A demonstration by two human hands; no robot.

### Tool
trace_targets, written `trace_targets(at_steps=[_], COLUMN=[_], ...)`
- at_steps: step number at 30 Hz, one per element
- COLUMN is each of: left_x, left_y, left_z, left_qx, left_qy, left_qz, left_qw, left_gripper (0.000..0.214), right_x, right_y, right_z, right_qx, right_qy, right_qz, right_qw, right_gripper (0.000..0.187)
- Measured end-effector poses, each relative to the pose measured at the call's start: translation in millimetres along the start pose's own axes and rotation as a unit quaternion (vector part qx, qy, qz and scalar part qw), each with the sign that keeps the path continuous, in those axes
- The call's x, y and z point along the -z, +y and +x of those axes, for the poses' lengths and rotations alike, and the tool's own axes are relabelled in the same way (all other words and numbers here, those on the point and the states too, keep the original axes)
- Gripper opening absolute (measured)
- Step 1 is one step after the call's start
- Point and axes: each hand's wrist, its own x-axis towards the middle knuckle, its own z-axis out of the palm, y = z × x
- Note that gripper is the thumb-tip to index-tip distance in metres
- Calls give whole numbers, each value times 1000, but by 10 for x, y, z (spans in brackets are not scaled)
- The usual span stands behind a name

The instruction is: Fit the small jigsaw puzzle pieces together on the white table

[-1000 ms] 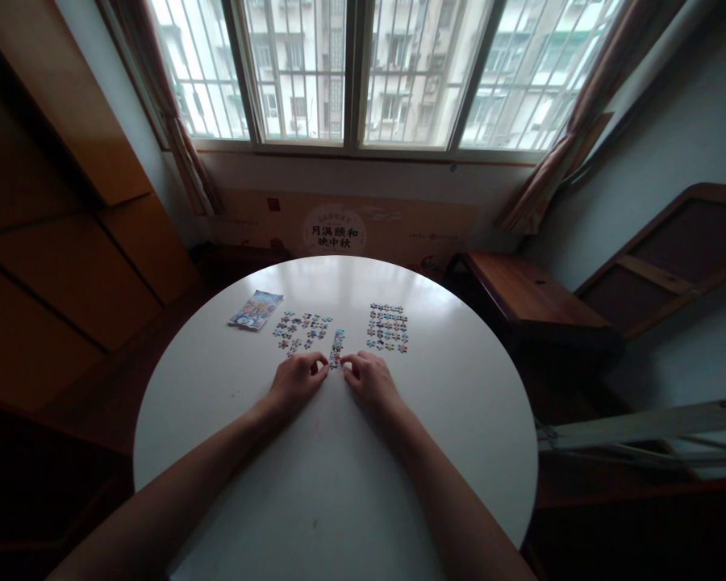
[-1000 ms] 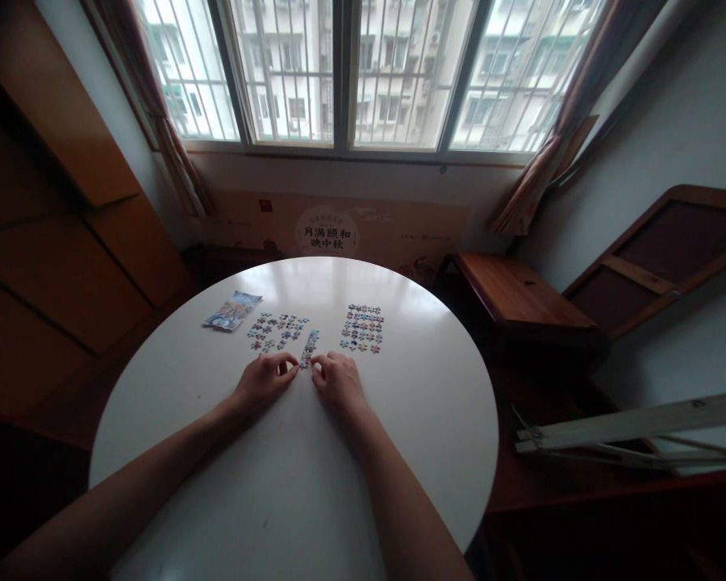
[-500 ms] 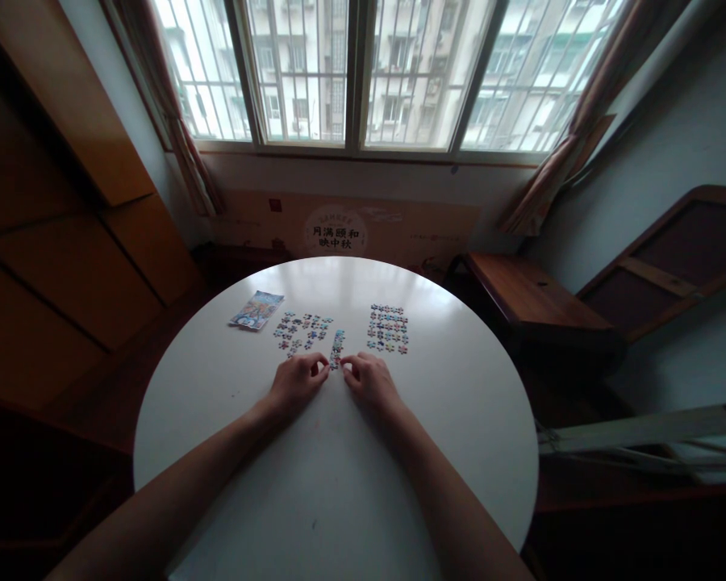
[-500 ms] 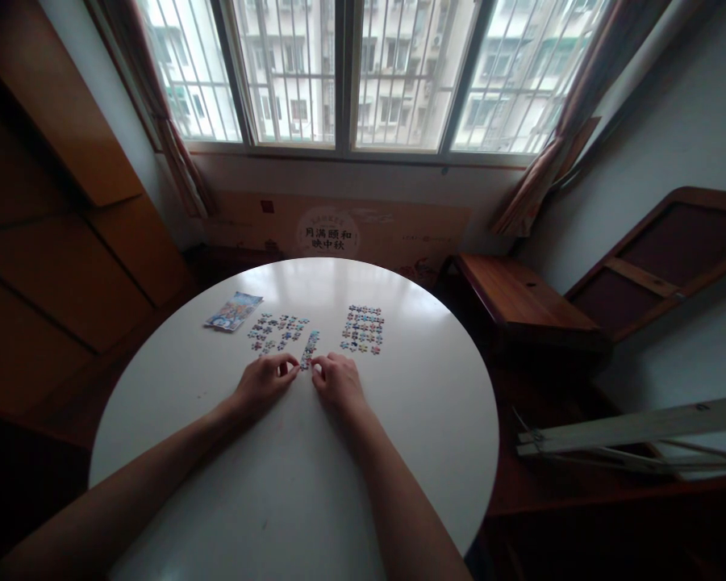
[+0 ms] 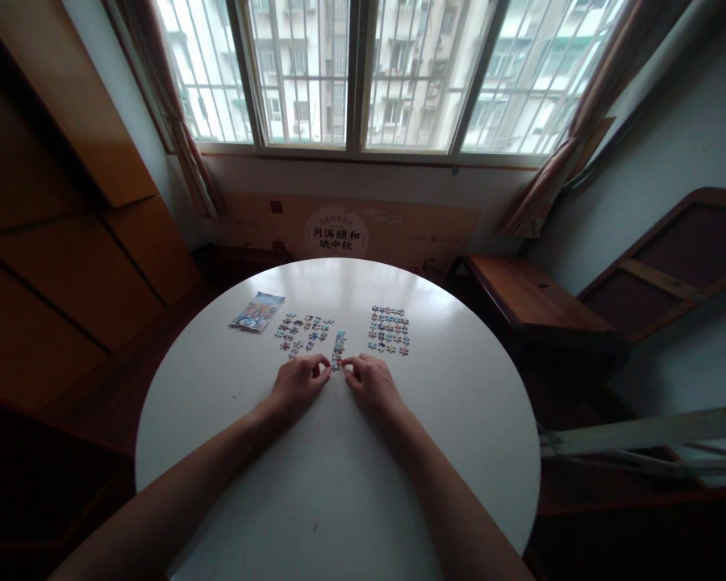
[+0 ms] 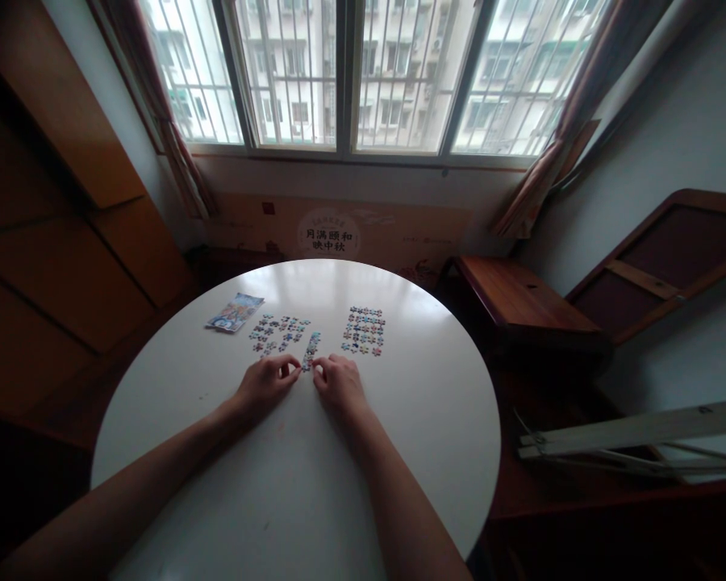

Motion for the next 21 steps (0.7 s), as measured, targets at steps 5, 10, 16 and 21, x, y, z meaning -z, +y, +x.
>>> trace_targets(at_steps=[5,10,16,21], left_x=[-2,11,12,1], left_y=[4,11,1,-8], left_z=[4,2,-5,-3], left_qx=[5,4,-1,-5], left_qy=[-4,-9,-14,-10], left_qz=[3,7,6,7], left_qw=[1000,1000,1000,1000], left_gripper=[21,22,23,22], right_x=[-4,-6,-21,-6], right_y=[4,13,25,14], right_z=[6,4,6,14], right_qx=[-3,3,5,3], right_qy=[-2,2,3,-3], right_qz=[3,11,11,7], right_qw=[1000,1000,1000,1000], right_gripper=[22,21,21,22])
